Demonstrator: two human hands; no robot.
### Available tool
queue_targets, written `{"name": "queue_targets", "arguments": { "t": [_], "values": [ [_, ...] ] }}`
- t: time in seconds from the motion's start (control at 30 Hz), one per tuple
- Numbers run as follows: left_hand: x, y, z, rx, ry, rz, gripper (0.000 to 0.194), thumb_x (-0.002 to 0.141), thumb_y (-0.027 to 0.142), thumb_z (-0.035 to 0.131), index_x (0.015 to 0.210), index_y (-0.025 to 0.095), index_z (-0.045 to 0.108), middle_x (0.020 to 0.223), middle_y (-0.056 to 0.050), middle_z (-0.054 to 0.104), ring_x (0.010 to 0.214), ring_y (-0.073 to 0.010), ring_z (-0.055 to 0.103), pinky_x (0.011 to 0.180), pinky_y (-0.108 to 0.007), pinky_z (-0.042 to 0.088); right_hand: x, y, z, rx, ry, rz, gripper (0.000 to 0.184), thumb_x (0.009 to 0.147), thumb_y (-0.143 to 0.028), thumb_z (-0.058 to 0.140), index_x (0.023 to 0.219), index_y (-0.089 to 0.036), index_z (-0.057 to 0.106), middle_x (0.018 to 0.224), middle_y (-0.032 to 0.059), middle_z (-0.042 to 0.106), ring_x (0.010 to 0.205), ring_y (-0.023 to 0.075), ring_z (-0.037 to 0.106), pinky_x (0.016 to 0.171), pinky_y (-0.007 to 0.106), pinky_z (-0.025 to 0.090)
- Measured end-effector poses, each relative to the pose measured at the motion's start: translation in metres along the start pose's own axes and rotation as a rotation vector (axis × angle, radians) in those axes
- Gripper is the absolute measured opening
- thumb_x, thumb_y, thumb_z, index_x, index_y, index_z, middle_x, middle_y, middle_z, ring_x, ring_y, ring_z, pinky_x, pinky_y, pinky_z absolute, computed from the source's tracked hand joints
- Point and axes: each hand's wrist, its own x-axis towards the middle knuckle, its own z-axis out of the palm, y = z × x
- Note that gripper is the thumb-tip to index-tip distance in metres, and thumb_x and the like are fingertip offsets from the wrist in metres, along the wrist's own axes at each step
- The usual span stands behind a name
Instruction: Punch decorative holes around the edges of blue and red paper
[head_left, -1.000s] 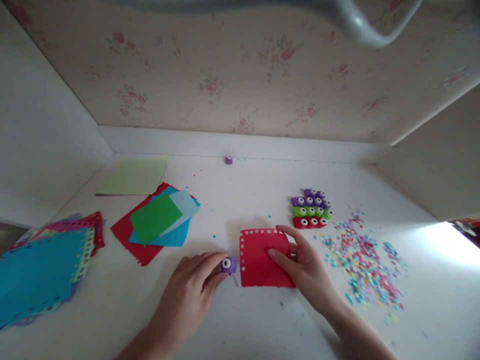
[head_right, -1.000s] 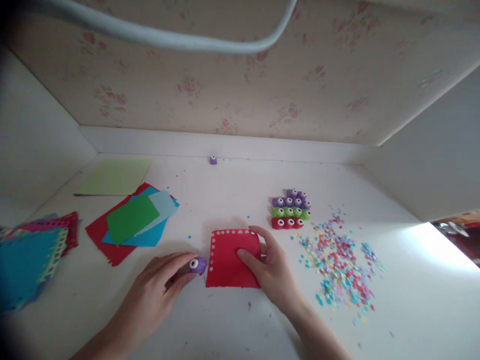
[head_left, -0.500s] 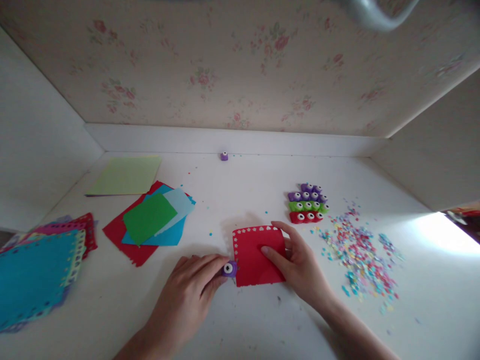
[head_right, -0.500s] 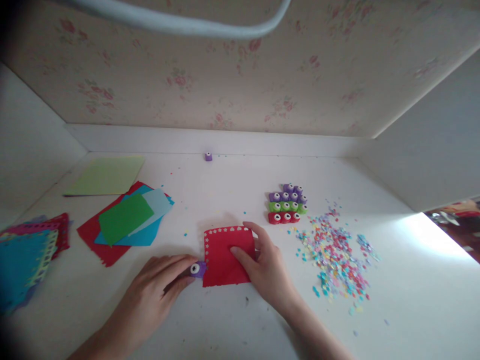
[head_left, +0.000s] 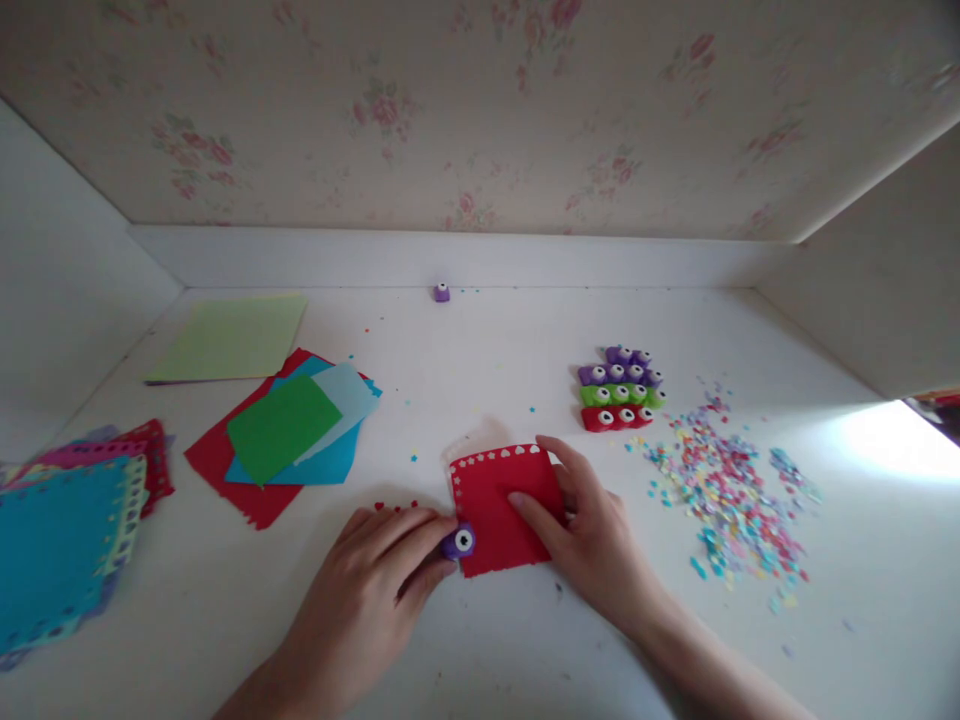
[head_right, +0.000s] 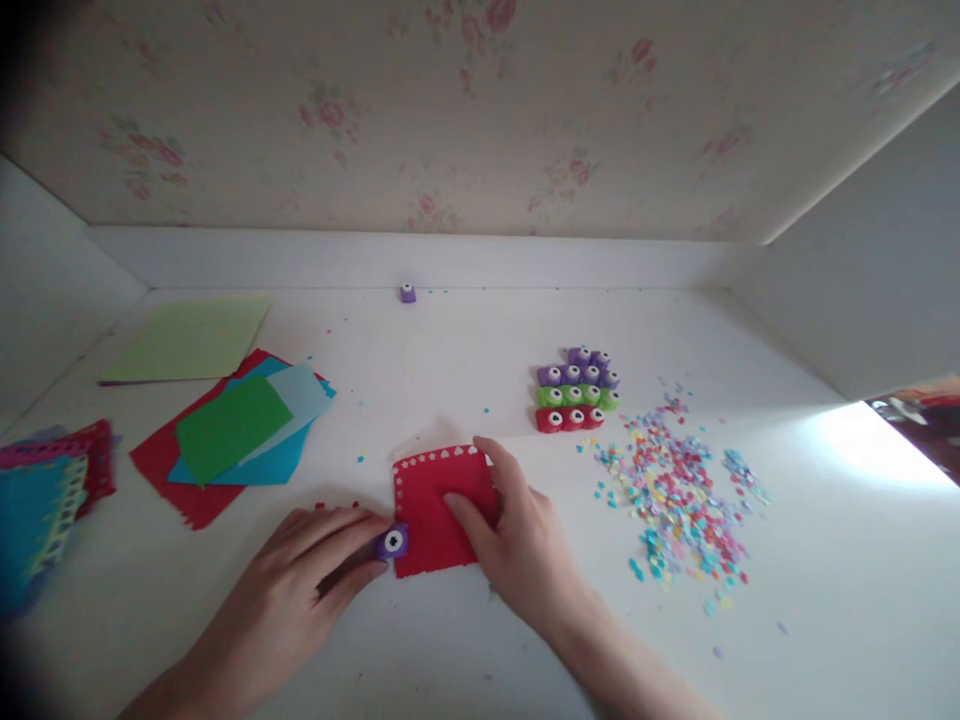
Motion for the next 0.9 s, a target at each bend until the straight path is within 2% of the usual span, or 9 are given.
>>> {"name": "queue_targets", "arguments": {
  "t": [0.07,0.13,0.17,0.23,0.3,0.4,0.6,0.9],
  "values": [
    [0.000,0.000,0.000,0.004,-0.006,-0.004,0.024,0.100,0.034,0.053,0.122,0.025,0.061,0.109,-0.003,0.074,0.097,-0.0235,0.070,0.087,-0.043,0.052,-0.002,0.002,-0.003,-0.110,0.079,-0.163,0.053,0.093,-0.042,0.061,0.140,-0.023,0.047,0.126,0.0148,0.065,0.099,0.0273,0.069,0.080,0.040,0.060],
    [-0.001,0.001,-0.001,0.010,-0.005,-0.019,0.028,0.100,0.036,0.055,0.124,0.024,0.060,0.111,-0.005,0.074,0.099,-0.0243,0.069,0.088,-0.043,0.051,-0.002,0.003,-0.009,-0.224,0.113,-0.324,0.049,0.093,-0.037,0.061,0.139,-0.022,0.051,0.148,0.0173,0.046,0.123,0.0327,0.057,0.095,0.048,0.055],
    [-0.001,0.001,-0.001,0.012,0.000,-0.023,0.029,0.099,0.036,0.056,0.125,0.023,0.060,0.112,-0.005,0.073,0.100,-0.0247,0.068,0.089,-0.043,0.051,-0.002,0.003,-0.012,-0.275,0.087,-0.399,0.047,0.093,-0.034,0.061,0.138,-0.023,0.053,0.153,0.0164,0.041,0.130,0.0341,0.051,0.100,0.052,0.052],
    [-0.001,0.002,-0.001,0.013,0.005,-0.029,0.027,0.098,0.034,0.057,0.123,0.023,0.061,0.111,-0.005,0.073,0.099,-0.0243,0.068,0.088,-0.042,0.051,-0.001,0.004,-0.016,-0.360,-0.039,-0.525,0.042,0.094,-0.028,0.059,0.136,-0.024,0.057,0.152,0.0126,0.045,0.137,0.0338,0.045,0.110,0.058,0.042],
    [0.000,0.003,-0.002,0.002,0.006,-0.035,0.023,0.098,0.029,0.057,0.120,0.024,0.063,0.109,-0.004,0.073,0.095,-0.0230,0.068,0.087,-0.041,0.051,-0.001,0.005,-0.015,-0.414,-0.171,-0.591,0.038,0.095,-0.025,0.058,0.132,-0.026,0.060,0.144,0.0093,0.056,0.137,0.0314,0.047,0.115,0.061,0.032],
    [0.001,0.006,-0.005,-0.029,0.005,-0.050,0.021,0.097,0.025,0.057,0.117,0.023,0.064,0.105,-0.004,0.073,0.092,-0.0219,0.068,0.086,-0.039,0.051,0.000,0.006,-0.011,-0.437,-0.217,-0.588,0.036,0.096,-0.027,0.058,0.131,-0.025,0.061,0.136,0.0082,0.063,0.131,0.0289,0.053,0.117,0.061,0.029],
    [0.002,0.008,-0.008,-0.052,-0.007,-0.056,0.017,0.096,0.024,0.058,0.111,0.022,0.066,0.097,-0.003,0.074,0.083,-0.0206,0.069,0.077,-0.036,0.053,0.000,0.008,-0.008,-0.452,-0.202,-0.592,0.041,0.094,-0.029,0.061,0.134,-0.023,0.060,0.137,0.0083,0.063,0.131,0.0300,0.053,0.118,0.061,0.029],
    [0.002,0.003,-0.005,-0.078,-0.013,-0.050,0.018,0.095,0.023,0.060,0.111,0.022,0.066,0.094,-0.002,0.075,0.079,-0.0185,0.070,0.072,-0.033,0.055,0.002,0.013,-0.007,-0.491,-0.217,-0.631,0.041,0.092,-0.030,0.063,0.133,-0.022,0.060,0.138,0.0069,0.062,0.132,0.0303,0.053,0.120,0.060,0.027]
  ]
}}
